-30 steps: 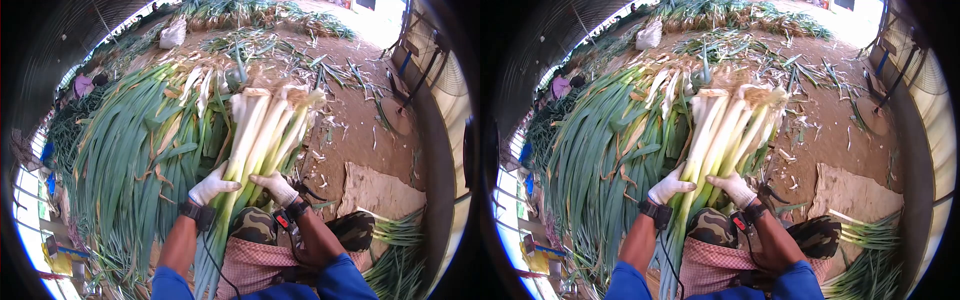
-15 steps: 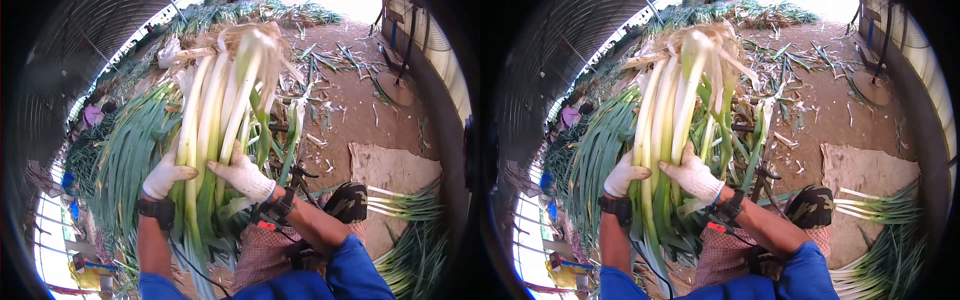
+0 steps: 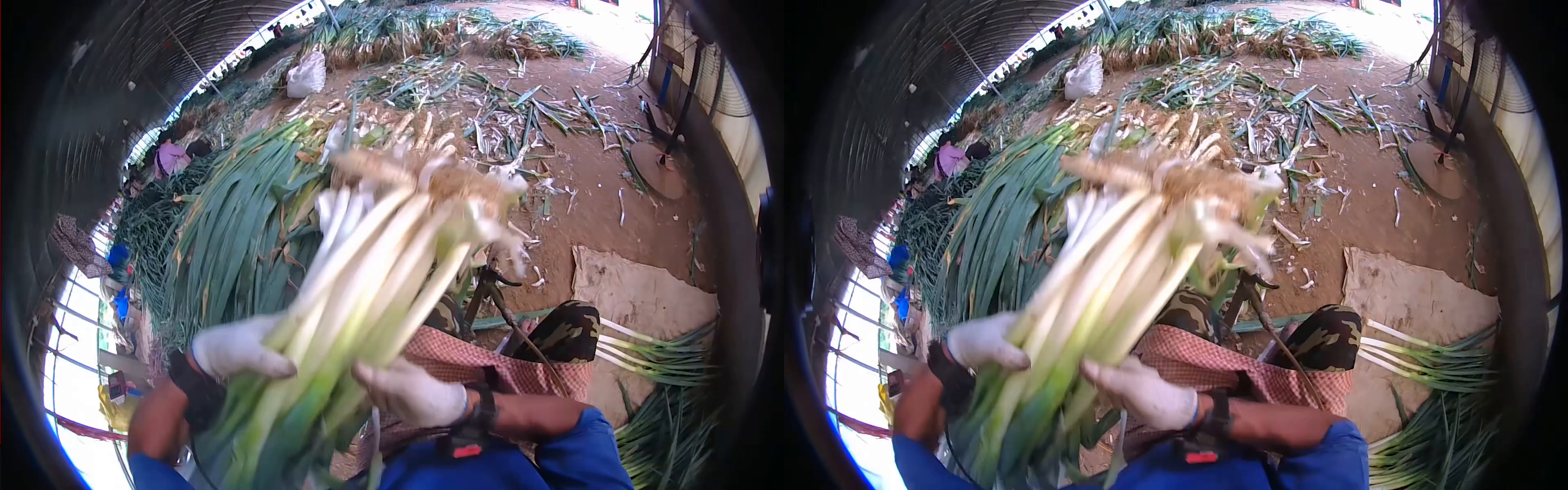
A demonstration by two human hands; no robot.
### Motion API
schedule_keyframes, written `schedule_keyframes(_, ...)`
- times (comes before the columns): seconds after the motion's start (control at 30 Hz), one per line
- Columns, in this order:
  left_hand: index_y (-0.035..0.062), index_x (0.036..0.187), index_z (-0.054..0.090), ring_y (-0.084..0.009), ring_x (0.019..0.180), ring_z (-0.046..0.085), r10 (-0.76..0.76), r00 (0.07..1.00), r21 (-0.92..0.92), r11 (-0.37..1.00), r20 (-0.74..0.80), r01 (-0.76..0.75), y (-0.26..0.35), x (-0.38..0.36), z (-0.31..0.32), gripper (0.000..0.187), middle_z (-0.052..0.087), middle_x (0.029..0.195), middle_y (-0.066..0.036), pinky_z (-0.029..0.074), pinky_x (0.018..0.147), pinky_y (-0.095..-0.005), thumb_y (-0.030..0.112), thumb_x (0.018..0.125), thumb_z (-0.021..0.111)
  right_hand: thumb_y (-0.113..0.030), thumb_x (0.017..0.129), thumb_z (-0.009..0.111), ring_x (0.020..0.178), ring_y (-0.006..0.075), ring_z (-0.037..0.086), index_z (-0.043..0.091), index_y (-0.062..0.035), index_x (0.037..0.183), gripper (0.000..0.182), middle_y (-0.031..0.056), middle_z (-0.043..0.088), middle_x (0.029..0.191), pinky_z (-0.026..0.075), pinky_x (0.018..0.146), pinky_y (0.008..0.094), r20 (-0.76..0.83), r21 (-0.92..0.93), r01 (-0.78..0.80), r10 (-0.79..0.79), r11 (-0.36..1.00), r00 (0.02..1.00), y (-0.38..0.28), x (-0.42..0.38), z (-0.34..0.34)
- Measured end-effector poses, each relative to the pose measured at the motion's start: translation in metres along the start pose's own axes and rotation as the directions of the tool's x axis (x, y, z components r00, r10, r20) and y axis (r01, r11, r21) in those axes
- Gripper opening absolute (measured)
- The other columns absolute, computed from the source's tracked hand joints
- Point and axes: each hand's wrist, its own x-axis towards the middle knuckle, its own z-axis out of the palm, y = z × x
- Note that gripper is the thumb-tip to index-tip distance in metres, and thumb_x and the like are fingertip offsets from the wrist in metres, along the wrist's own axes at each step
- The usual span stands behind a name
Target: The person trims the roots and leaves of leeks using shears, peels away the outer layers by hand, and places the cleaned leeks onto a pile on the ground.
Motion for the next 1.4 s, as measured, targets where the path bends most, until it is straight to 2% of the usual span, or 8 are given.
schedule_keyframes(0.2,-0.0008,0.162,0.047,-0.0226,0.133,0.066,0.179,0.963,-0.507,0.822,-0.203,-0.260,-0.213,0.032,0.062,0.106,0.066,0.150,-0.011,0.052,0.114,-0.0392,0.061,0.086,0.087,-0.054,0.114,0.056,0.103,0.0147,0.065,0.065,0.0014,0.144,0.063,0.0068,0.073,0.115,0.056,0.094,0.0327,-0.014,-0.381,-0.221,0.234,0.898,0.972,-0.017,-0.059,-0.028)
schedule_keyframes(0.53,-0.0024,0.161,0.048,-0.0282,0.132,0.068,0.213,0.977,-0.845,0.517,-0.030,-0.139,-0.309,0.099,0.068,0.108,0.066,0.150,-0.016,0.055,0.113,-0.0426,0.062,0.084,0.088,-0.055,0.106,0.065,0.087,0.0370,0.077,0.074,-0.0135,0.132,0.050,0.0182,0.078,0.105,0.063,0.077,0.0443,-0.134,-0.973,-0.100,0.158,-0.210,0.978,-0.086,-0.088,-0.018)
schedule_keyframes(0.7,-0.0028,0.160,0.049,-0.0291,0.132,0.069,0.235,0.971,-0.883,0.446,-0.042,-0.146,-0.323,0.111,0.071,0.108,0.066,0.150,-0.016,0.055,0.113,-0.0432,0.062,0.084,0.088,-0.013,0.080,0.094,0.100,0.0355,0.077,0.064,0.0015,0.141,0.070,0.0224,0.075,0.119,0.062,0.081,0.0431,-0.158,-0.885,-0.448,-0.824,-0.126,0.544,-0.075,-0.133,-0.046)
schedule_keyframes(0.73,-0.0028,0.160,0.049,-0.0292,0.132,0.069,0.239,0.970,-0.887,0.438,-0.044,-0.148,-0.325,0.113,0.072,0.108,0.066,0.150,-0.017,0.055,0.113,-0.0433,0.062,0.084,0.088,-0.021,0.071,0.099,0.135,0.0491,0.060,0.046,0.0030,0.158,0.105,0.0331,0.057,0.150,0.054,0.109,0.0526,0.126,-0.776,-0.475,-0.841,-0.414,0.527,-0.071,-0.130,-0.064)
schedule_keyframes(0.97,-0.0033,0.160,0.049,-0.0304,0.132,0.069,0.243,0.969,-0.891,0.433,-0.029,-0.135,-0.325,0.116,0.069,0.108,0.066,0.150,-0.018,0.056,0.114,-0.0442,0.062,0.084,0.088,-0.036,0.080,0.088,0.158,0.0597,0.026,0.023,0.0173,0.163,0.119,0.0384,0.032,0.168,0.019,0.132,0.0658,0.123,-0.727,-0.531,-0.843,-0.435,0.523,-0.028,-0.046,-0.124)
schedule_keyframes(1.07,-0.0038,0.159,0.050,-0.0312,0.130,0.070,0.324,0.946,-0.910,0.389,-0.008,-0.141,-0.335,0.123,0.071,0.106,0.067,0.149,-0.019,0.057,0.113,-0.0449,0.062,0.084,0.088,-0.033,0.086,0.085,0.149,0.0508,0.046,0.023,0.0123,0.166,0.111,0.0349,0.045,0.162,0.036,0.126,0.0596,0.143,-0.823,-0.479,-0.927,-0.306,0.346,-0.075,-0.025,-0.155)
schedule_keyframes(1.23,-0.0041,0.155,0.055,-0.0307,0.124,0.074,0.321,0.946,-0.897,0.403,-0.048,-0.182,-0.355,0.134,0.068,0.095,0.069,0.146,-0.019,0.058,0.111,-0.0448,0.053,0.088,0.087,-0.044,0.106,0.067,0.108,0.0271,0.075,0.044,-0.0024,0.159,0.071,0.0140,0.076,0.119,0.064,0.093,0.0423,-0.183,-0.930,0.122,-0.725,0.347,0.664,-0.089,-0.009,-0.213)
schedule_keyframes(1.4,-0.0041,0.154,0.057,-0.0271,0.128,0.071,0.204,0.977,-0.845,0.531,0.061,-0.059,-0.351,0.126,0.072,0.081,0.069,0.147,-0.017,0.056,0.113,-0.0411,0.047,0.095,0.078,-0.062,0.113,0.048,0.098,0.0285,0.075,0.066,-0.0095,0.131,0.058,0.0115,0.076,0.107,0.064,0.090,0.0438,-0.391,-0.051,0.390,-0.378,0.919,0.839,-0.090,0.003,-0.251)
